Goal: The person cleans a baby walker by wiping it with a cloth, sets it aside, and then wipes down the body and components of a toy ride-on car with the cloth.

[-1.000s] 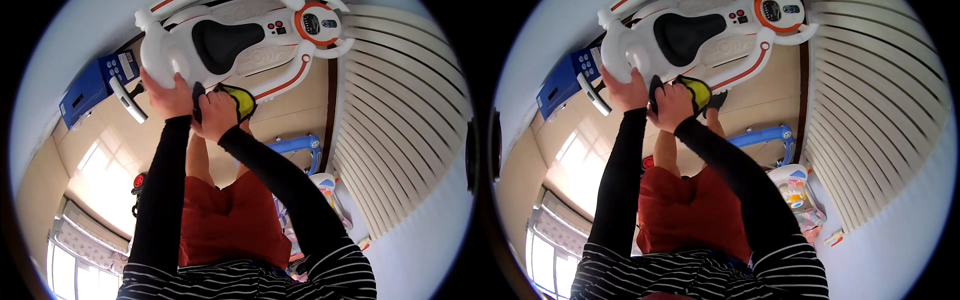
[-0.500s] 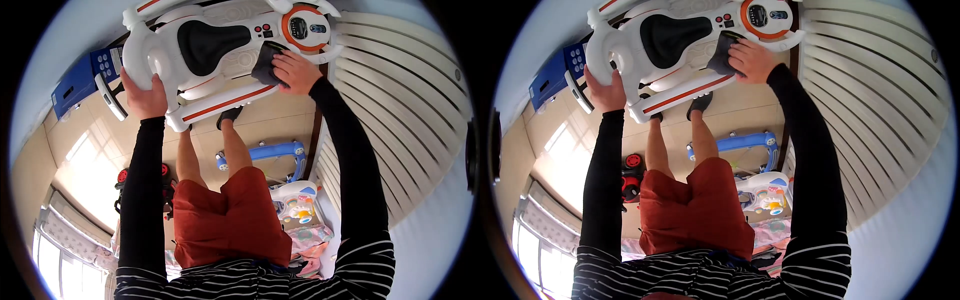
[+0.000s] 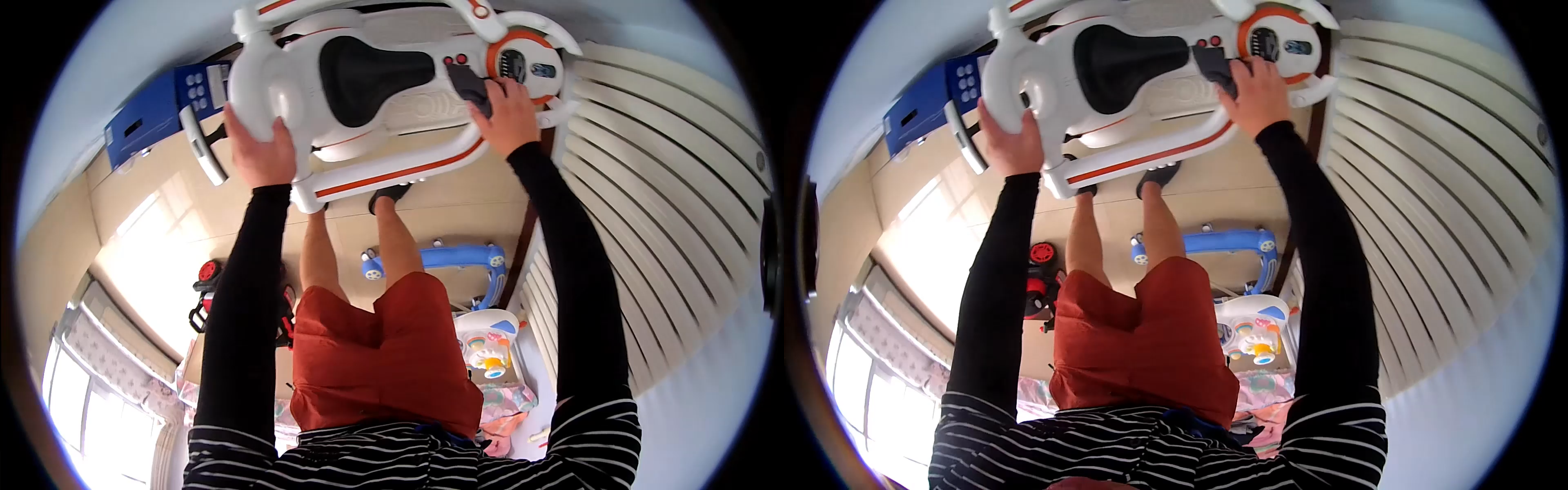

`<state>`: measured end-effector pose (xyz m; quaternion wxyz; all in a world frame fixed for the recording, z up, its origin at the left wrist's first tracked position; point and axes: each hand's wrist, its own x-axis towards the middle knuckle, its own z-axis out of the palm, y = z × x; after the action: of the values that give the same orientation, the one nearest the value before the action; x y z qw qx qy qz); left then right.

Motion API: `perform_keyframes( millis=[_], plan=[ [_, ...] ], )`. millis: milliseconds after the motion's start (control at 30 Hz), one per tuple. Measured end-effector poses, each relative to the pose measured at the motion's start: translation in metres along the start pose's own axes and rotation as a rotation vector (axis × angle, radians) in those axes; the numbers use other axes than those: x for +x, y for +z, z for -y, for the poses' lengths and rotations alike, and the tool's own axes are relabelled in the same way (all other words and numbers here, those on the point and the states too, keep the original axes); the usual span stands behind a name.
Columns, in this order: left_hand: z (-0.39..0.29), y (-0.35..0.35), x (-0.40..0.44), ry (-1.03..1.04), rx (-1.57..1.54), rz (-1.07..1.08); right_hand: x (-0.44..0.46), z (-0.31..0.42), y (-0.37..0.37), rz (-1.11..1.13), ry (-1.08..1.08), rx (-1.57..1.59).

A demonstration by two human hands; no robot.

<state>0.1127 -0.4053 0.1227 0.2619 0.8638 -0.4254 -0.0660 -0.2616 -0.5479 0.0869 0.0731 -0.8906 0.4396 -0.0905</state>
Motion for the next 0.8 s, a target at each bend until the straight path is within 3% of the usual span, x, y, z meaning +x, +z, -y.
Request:
perform_keyframes(
  millis=[100,200,300,367,400,433,500,533,567,600,633,733,800],
  plan=[
    [-0.006,-0.004,0.002,0.024,-0.036,-0.003,0.033,-0.005,-0.006,0.308,0.101,-0.094],
    [-0.004,-0.004,0.002,0.043,-0.036,0.007,0.071,-0.009,-0.001,0.413,0.367,-0.05],
    [-0.007,-0.006,0.002,0.024,-0.103,-0.004,0.086,0.04,-0.005,-0.046,0.604,0.24],
    [-0.004,-0.01,0.001,-0.08,-0.267,0.081,0.091,0.109,-0.016,-0.334,0.746,0.772],
    [-0.002,-0.012,-0.001,-0.072,-0.329,0.099,0.088,0.137,-0.016,-0.279,0.824,1.023],
    [0.001,-0.015,-0.003,-0.064,-0.392,0.115,0.092,0.181,-0.037,-0.265,0.935,1.063],
    [0.009,-0.018,-0.025,-0.198,-0.511,0.173,0.087,0.238,-0.037,-0.237,0.918,1.283],
    [0.025,-0.013,-0.045,-0.157,-0.449,0.173,0.084,0.267,-0.036,-0.22,0.916,1.389],
    [0.022,-0.015,-0.067,-0.239,-0.397,0.185,0.085,0.289,-0.027,-0.235,0.788,1.383],
    [0.034,-0.014,-0.092,-0.339,-0.379,0.304,0.081,0.305,-0.007,-0.191,0.674,1.299],
    [0.045,-0.005,-0.114,-0.424,-0.509,0.319,0.081,0.317,0.007,-0.131,0.486,0.972],
    [0.055,0.01,-0.145,-0.575,-0.682,0.385,0.109,0.345,0.018,-0.177,0.322,0.708],
    [0.049,0.0,-0.138,-0.583,-0.54,0.45,0.139,0.34,0.014,-0.124,0.282,0.617]
  ],
)
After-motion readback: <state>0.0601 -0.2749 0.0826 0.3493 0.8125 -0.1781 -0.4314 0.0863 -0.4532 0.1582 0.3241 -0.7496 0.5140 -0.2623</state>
